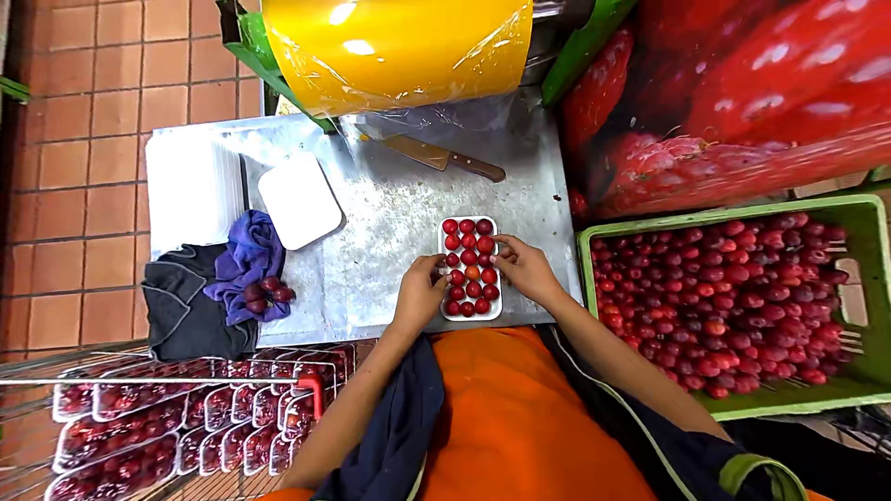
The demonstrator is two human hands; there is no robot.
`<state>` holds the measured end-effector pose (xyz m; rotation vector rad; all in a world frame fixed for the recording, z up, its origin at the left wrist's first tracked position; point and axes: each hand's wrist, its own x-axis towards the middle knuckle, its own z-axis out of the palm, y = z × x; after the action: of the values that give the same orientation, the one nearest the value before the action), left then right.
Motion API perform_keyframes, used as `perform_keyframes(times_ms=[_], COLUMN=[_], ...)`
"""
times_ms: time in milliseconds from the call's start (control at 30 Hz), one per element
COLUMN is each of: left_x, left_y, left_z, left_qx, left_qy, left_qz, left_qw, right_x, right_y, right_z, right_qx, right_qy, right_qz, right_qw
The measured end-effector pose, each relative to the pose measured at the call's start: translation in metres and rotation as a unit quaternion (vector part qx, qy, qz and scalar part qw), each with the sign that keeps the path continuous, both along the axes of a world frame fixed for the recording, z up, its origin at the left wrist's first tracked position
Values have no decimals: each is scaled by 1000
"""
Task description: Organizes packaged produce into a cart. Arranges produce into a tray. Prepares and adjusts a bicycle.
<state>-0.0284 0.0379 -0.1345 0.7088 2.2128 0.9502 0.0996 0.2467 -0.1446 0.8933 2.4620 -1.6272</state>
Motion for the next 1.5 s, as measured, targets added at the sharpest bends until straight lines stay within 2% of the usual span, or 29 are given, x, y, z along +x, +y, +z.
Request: perform_keyframes(times_ms=[133,233,333,400,533,600,700,767,867,933,1000,1067,1200,1333,1500], left_x=[8,12,18,23,40,45,45,42,33,30,33,40,45,50,51], left_y=[-11,-16,-14,-6,10,10,7,0,-15,-24,-29,-27,-21,-24,-26], left_z=[1,0,3,6,3,0,0,-6,-9,-8,-6,-6,-9,-16,-18], left_qx=[4,25,36,58,51,40,40,73,139,148,116,80,86,111,136], left_qy=[-17,-29,69,142,215,233,240,218,165,173,196,227,258,228,195], left_qz=[1,-2,-8,-68,-249,-292,-312,-291,-173,-116,-132,-185,-236,-223,-126], left_qw=[1000,999,997,986,943,927,918,929,961,967,965,953,933,941,963], right_x=[-5,-6,3,9,18,27,51,68,80,81,76,69,59,56,54], right_y=[2,-1,-7,-9,-14,-18,-23,-27,-30,-32,-33,-34,-32,-27,-15], right_z=[7,9,2,0,-5,-2,2,-1,-1,1,0,-4,-10,-21,-19], right_qx=[62,-23,-98,-122,-158,-156,-129,-109,-59,-20,26,74,128,135,112], right_qy=[9,-8,-2,6,35,48,56,63,77,78,74,58,70,109,109], right_qz=[66,25,-26,-40,-72,-87,-102,-99,-58,-32,-3,32,62,61,90], right_qw=[996,999,995,992,984,983,985,987,994,996,997,995,987,983,984])
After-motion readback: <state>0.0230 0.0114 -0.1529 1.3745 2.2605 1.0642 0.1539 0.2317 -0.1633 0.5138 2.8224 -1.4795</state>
